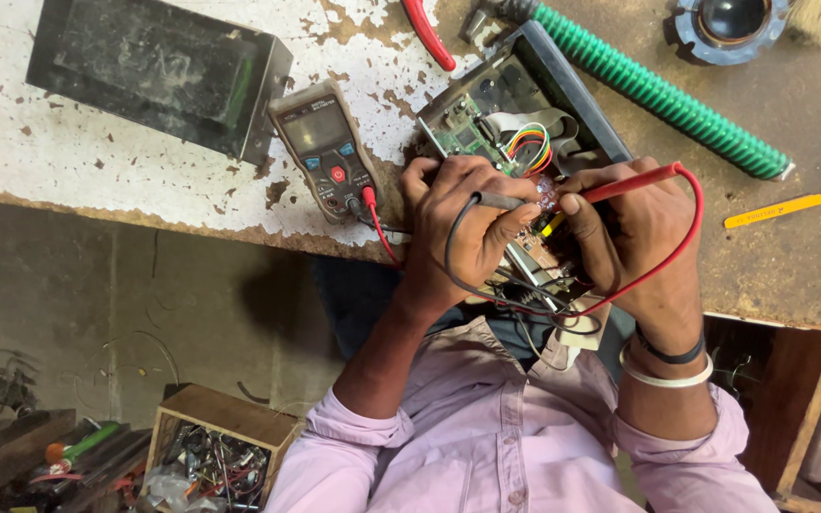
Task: The person uses a multimeter to test points on an exposed circuit board inside a disassembled electronic device. They repeatedly touch the red and black probes to various components and connectors while observing the multimeter display.
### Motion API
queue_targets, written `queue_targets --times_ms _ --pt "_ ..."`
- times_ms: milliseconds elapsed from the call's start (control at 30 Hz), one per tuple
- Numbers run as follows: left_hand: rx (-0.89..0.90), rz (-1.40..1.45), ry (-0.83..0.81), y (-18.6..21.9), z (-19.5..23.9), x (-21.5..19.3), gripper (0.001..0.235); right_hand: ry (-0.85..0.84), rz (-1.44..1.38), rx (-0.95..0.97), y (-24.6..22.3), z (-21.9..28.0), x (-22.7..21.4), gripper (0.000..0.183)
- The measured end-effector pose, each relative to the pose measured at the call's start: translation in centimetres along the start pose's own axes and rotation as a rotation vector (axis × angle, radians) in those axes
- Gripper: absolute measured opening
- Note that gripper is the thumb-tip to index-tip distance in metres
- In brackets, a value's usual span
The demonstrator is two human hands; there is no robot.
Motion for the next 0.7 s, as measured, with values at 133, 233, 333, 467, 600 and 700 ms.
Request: queue_targets --times_ms 133,233,333,467,600,700 --pt "0.020 0.001 0.013 0.28 -0.14 -0.15 0.022 0.017 -0.035 -0.014 -0.10 -0.14 -0.22 0.007" --pt "-0.010 -0.024 -0.038 0.12 -0.11 0.24 0.022 0.007 -0.041 -0.002 -0.05 0.08 -0.02 0.007" --pt "0.006 -0.093 -0.027 0.53 -0.36 0.30 0.021 0.021 -0.021 -0.015 -0.12 -0.09 -0.21 0.008" --pt "-0.013 -0.083 -0.049 0.22 -0.30 0.59 0.022 0.014 0.005 -0.007 -0.03 0.06 -0.03 0.008" --pt "-0.013 -0.084 -0.051 0.13 -0.34 0.61 0.022 0.019 -0.024 0.003 0.06 -0.18 -0.11 0.008" --pt "-0.027 -0.079 -0.058 0.16 -0.39 0.66 0.021 0.011 0.022 0.015 -0.20 -0.21 -0.06 0.011"
Point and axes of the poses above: each hand's wrist, its own z-axis away from the middle knuckle, its own x-axis out of the palm, y = z × x, the point moved 8 cm from there along -z, towards the middle knuckle, and after that the axes turned 12 degrees about -y, right-handed, at the moved point
